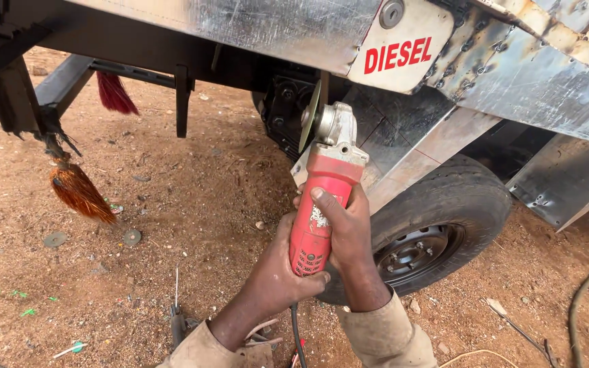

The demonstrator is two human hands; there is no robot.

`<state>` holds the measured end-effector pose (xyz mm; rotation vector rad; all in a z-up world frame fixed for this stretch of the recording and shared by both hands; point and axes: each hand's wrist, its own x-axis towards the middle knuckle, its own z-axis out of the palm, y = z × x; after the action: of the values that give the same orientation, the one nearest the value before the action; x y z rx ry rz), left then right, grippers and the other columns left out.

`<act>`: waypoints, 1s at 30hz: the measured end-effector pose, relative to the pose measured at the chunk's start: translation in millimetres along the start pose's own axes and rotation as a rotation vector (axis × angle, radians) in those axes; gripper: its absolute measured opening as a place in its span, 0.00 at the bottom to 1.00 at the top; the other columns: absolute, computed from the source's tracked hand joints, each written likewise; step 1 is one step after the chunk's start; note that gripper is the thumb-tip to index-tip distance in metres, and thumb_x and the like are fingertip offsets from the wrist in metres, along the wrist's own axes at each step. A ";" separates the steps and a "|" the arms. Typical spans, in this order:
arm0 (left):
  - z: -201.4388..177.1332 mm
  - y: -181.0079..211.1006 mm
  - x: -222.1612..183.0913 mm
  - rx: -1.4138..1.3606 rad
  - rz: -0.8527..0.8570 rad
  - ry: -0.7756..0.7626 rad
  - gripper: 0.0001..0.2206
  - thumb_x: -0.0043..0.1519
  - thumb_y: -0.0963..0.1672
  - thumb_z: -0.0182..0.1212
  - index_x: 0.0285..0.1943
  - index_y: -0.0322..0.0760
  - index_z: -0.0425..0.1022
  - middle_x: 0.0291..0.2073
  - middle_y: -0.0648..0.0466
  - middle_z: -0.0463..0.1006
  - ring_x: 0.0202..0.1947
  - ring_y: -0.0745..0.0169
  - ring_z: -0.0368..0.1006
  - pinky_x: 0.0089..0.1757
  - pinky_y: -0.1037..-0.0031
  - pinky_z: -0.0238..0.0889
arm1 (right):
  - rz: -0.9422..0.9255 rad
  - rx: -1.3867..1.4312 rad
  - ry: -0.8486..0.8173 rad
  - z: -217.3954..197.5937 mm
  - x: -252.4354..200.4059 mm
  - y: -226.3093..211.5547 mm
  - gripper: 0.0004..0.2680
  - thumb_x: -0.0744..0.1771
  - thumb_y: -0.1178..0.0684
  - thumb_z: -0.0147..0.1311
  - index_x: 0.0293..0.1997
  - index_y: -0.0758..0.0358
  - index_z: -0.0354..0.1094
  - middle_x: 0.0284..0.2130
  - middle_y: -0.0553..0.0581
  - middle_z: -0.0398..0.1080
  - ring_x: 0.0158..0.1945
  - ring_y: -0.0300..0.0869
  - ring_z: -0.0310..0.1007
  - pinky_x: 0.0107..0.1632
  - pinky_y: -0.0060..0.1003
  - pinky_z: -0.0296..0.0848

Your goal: The recorder welds and then grinds a metal plate onto the body of a truck near the fuel tank.

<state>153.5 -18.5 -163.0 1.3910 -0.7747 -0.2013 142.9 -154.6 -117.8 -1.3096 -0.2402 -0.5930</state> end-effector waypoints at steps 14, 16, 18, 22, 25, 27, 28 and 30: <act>-23.7 8.0 10.1 0.035 0.031 -0.116 0.45 0.44 0.40 0.71 0.74 0.39 0.52 0.50 0.53 0.75 0.48 0.66 0.76 0.48 0.71 0.73 | -0.098 0.021 0.071 23.2 6.3 -6.4 0.15 0.66 0.56 0.61 0.54 0.70 0.63 0.40 0.60 0.74 0.38 0.42 0.78 0.39 0.37 0.80; -22.6 4.7 11.8 -0.014 0.027 -0.143 0.45 0.44 0.40 0.71 0.74 0.38 0.52 0.50 0.51 0.74 0.47 0.65 0.75 0.47 0.69 0.74 | -0.097 -0.006 0.092 22.6 6.5 -6.8 0.15 0.65 0.55 0.62 0.53 0.69 0.63 0.39 0.59 0.74 0.38 0.42 0.78 0.39 0.37 0.80; -22.6 -0.5 13.7 -0.048 0.006 -0.141 0.45 0.44 0.40 0.70 0.74 0.39 0.52 0.50 0.52 0.74 0.46 0.65 0.75 0.47 0.69 0.74 | -0.099 -0.028 0.098 22.7 8.5 -8.1 0.15 0.65 0.55 0.62 0.53 0.69 0.63 0.39 0.59 0.74 0.38 0.41 0.78 0.39 0.37 0.80; -25.3 -3.9 18.7 -0.088 0.028 -0.152 0.44 0.45 0.40 0.71 0.74 0.37 0.53 0.50 0.51 0.73 0.46 0.65 0.75 0.46 0.69 0.74 | -0.101 -0.058 0.102 23.1 12.0 -9.1 0.15 0.65 0.54 0.63 0.53 0.69 0.63 0.38 0.59 0.73 0.37 0.41 0.78 0.39 0.36 0.80; -26.0 -4.7 18.5 -0.075 0.015 -0.168 0.44 0.45 0.39 0.71 0.74 0.37 0.53 0.49 0.51 0.74 0.45 0.65 0.74 0.46 0.69 0.74 | -0.103 -0.045 0.108 23.9 10.6 -7.8 0.15 0.65 0.54 0.63 0.53 0.69 0.64 0.38 0.58 0.73 0.37 0.41 0.77 0.39 0.36 0.80; -28.0 -5.2 17.9 -0.063 0.044 -0.177 0.44 0.45 0.39 0.71 0.74 0.37 0.53 0.50 0.51 0.74 0.46 0.65 0.74 0.47 0.69 0.73 | -0.110 -0.066 0.115 25.9 8.7 -8.6 0.15 0.65 0.54 0.63 0.52 0.68 0.63 0.38 0.58 0.73 0.37 0.40 0.78 0.39 0.36 0.80; -28.8 -5.3 18.4 -0.051 0.075 -0.185 0.44 0.45 0.39 0.71 0.74 0.37 0.53 0.50 0.51 0.74 0.47 0.65 0.74 0.48 0.69 0.73 | -0.119 -0.086 0.122 26.7 8.3 -9.4 0.15 0.64 0.54 0.63 0.52 0.67 0.63 0.38 0.58 0.73 0.37 0.40 0.78 0.39 0.36 0.81; -28.6 -5.3 18.8 -0.078 0.069 -0.187 0.45 0.45 0.39 0.71 0.75 0.38 0.52 0.51 0.52 0.73 0.48 0.66 0.74 0.48 0.69 0.72 | -0.119 -0.109 0.129 24.9 11.1 -8.1 0.15 0.65 0.54 0.63 0.52 0.67 0.63 0.38 0.58 0.73 0.37 0.40 0.78 0.39 0.36 0.81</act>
<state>186.1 -7.0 -160.5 1.2816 -0.9585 -0.3081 151.7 -135.1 -99.1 -1.3624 -0.1825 -0.7986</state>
